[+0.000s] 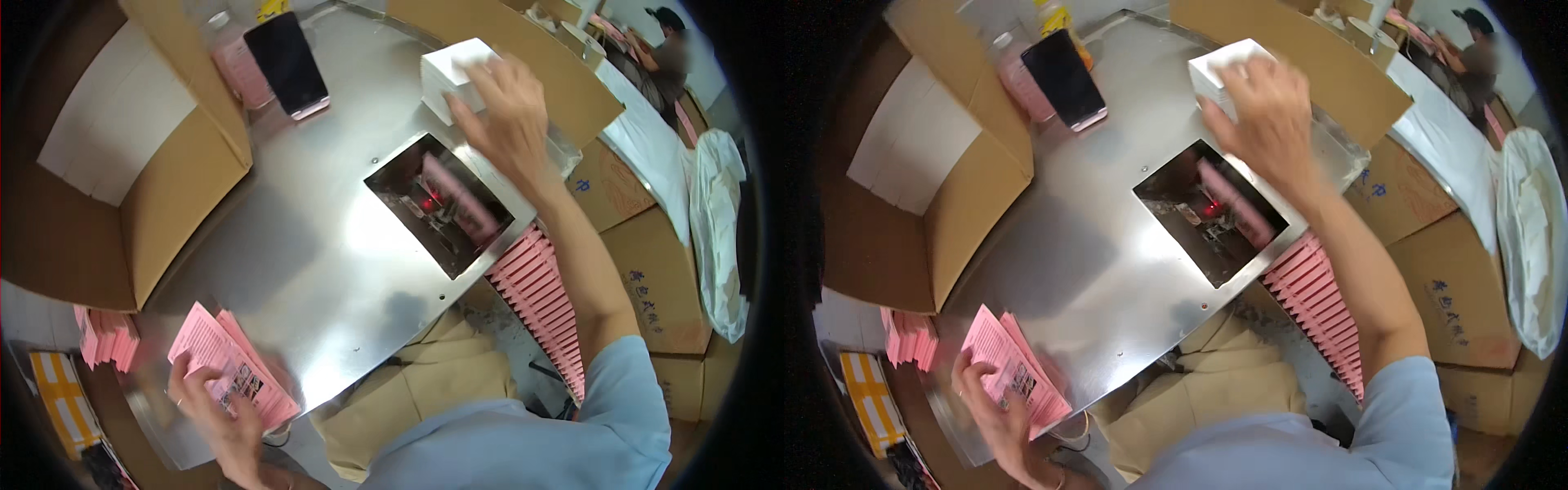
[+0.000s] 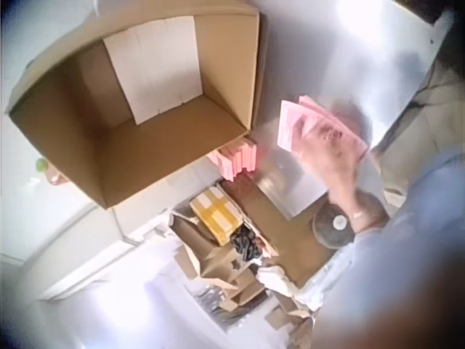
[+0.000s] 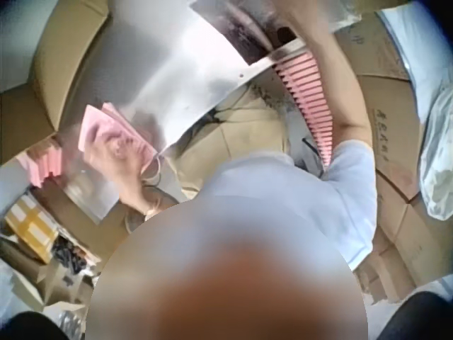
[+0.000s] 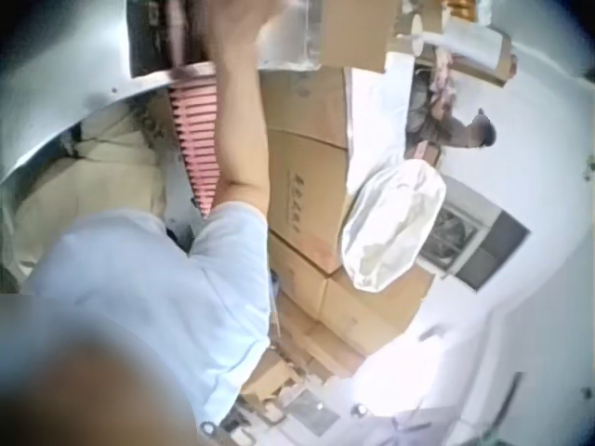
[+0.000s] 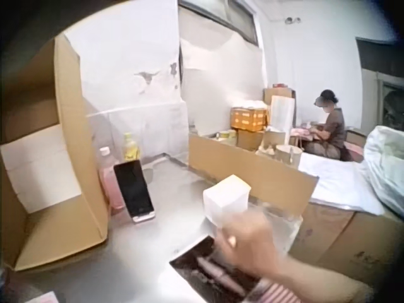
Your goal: Packing pink packets and white cards into boxes or bags.
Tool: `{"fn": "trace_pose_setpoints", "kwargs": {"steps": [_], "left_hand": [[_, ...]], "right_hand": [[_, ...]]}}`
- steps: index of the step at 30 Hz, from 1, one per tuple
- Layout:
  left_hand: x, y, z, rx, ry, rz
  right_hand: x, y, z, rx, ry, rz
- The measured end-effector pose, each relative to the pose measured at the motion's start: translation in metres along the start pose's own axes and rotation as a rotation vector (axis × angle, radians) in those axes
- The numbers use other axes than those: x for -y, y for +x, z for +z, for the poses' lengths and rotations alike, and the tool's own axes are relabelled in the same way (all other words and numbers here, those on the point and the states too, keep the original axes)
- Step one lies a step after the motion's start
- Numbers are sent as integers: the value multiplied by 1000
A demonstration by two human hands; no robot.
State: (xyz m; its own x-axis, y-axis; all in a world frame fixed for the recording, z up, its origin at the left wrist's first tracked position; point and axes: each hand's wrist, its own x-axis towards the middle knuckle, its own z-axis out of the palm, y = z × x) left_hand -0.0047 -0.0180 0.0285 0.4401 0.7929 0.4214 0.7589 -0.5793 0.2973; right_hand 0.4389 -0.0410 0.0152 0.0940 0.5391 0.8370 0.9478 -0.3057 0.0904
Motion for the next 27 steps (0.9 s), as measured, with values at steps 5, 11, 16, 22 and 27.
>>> {"fn": "trace_pose_setpoints", "kwargs": {"steps": [5,11,16,22,27], "left_hand": [[63,-27,25,243,204,-194],[72,-18,32,264,70,78],[23,4,-1,-36,715,374],[-66,17,117,159,-192,453],[-87,13,120,191,-29,221]], "right_hand": [[-75,-17,67,159,98,125],[-28,-54,15,227,95,158],[-13,-47,-32,143,-125,116],[7,-21,-4,249,-36,175],[-39,-29,-22,340,74,264]]}}
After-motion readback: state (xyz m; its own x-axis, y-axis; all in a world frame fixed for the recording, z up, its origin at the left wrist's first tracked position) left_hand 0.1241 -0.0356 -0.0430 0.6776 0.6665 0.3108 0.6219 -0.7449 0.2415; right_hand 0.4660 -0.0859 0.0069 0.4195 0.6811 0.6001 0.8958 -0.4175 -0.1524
